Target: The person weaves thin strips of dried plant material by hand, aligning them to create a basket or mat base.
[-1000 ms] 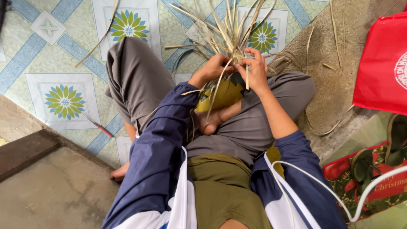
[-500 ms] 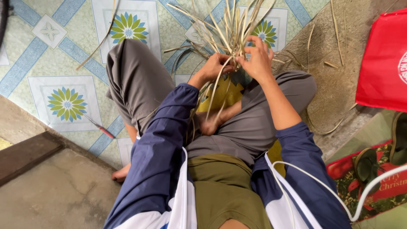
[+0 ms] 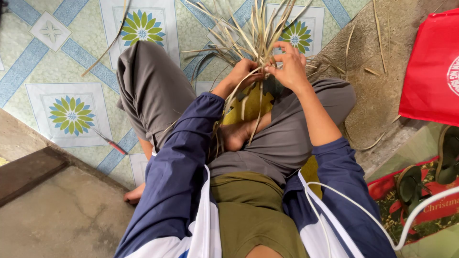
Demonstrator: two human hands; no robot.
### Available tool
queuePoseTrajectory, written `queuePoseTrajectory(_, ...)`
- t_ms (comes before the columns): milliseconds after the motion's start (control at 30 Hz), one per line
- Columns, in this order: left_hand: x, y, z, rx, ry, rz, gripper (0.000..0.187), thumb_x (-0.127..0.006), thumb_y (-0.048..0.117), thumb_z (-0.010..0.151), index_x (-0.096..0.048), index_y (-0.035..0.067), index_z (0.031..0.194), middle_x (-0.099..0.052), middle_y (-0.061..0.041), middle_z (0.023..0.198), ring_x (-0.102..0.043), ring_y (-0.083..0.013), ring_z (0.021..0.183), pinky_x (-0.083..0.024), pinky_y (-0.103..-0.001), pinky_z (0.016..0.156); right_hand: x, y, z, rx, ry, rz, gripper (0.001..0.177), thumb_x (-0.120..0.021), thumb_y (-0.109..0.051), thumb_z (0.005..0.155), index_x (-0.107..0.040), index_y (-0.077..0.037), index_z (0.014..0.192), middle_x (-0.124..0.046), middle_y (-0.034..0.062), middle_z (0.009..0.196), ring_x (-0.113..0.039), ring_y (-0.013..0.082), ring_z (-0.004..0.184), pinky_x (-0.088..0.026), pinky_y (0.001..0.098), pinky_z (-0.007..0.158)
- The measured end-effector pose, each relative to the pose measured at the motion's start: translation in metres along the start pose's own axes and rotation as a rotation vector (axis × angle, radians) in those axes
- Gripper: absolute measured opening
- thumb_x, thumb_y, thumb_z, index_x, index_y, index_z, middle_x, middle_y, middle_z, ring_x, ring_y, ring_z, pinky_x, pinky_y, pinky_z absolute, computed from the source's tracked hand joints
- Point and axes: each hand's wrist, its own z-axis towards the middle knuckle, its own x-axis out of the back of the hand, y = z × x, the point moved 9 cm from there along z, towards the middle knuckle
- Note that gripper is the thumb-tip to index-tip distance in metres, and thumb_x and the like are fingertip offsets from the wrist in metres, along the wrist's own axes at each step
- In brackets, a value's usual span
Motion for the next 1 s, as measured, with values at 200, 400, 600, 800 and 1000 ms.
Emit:
queuePoseTrajectory(200,-0.003,-0.003,0.001,0.027,0.003,-0.226,0.007,-0.068,0.017,0.080,-0.073,0.014,0.076,-0.064,0.005,0.062,-0.056,-0.0048,0.057,-0.046,-0.025,0.056,0.033,-0.004,-0.017,-0.048,0.376,-0.026,0.043,-0.092,-0.022,0.081,-0.059,-0.019,0.109,-0.045,0.0112,0.150,-0.045,0.0356,0.139,-0.016,0.0671,0.115)
queuePoseTrajectory(400,0.009,0.025,-0.011,0.035,0.039,-0.235,0.013,-0.065,0.017,0.077,-0.062,0.016,0.065,-0.050,0.009,0.059,-0.043,-0.0022,0.060,-0.034,-0.027,0.056,0.017,-0.035,-0.049,0.186,0.421,-0.372,0.016,-0.094,-0.032,0.077,-0.081,-0.027,0.084,-0.056,0.0026,0.140,-0.046,0.0309,0.126,-0.030,0.0570,0.102)
queuePoseTrajectory(600,0.006,0.008,-0.005,0.046,0.109,-0.059,0.025,-0.077,0.037,0.082,-0.073,0.017,0.068,-0.047,0.013,0.063,-0.042,0.0003,0.069,-0.036,-0.023,0.062,0.008,-0.014,-0.035,0.126,0.296,-0.254,0.011,-0.089,-0.023,0.085,-0.083,-0.022,0.094,-0.053,0.0035,0.143,-0.043,0.0344,0.129,-0.025,0.0568,0.101)
queuePoseTrajectory(800,-0.013,0.036,0.013,-0.046,0.097,-0.125,0.026,-0.080,0.038,0.085,-0.075,0.017,0.070,-0.054,0.012,0.061,-0.044,0.0002,0.065,-0.037,-0.026,0.059,0.027,0.009,-0.026,-0.082,0.019,-0.039,0.025,-0.080,-0.030,0.088,-0.077,-0.020,0.111,-0.049,0.0010,0.143,-0.043,0.0285,0.126,-0.031,0.0578,0.107)
queuePoseTrajectory(1000,-0.091,0.136,0.062,-0.172,-0.127,-0.105,0.029,-0.073,0.045,0.086,-0.080,0.019,0.074,-0.071,0.009,0.065,-0.054,0.0005,0.064,-0.044,-0.026,0.060,0.120,0.077,-0.081,0.101,0.283,0.003,0.015,-0.083,-0.011,0.089,-0.078,-0.001,0.100,-0.059,0.0177,0.134,-0.062,0.0321,0.117,-0.046,0.0409,0.101)
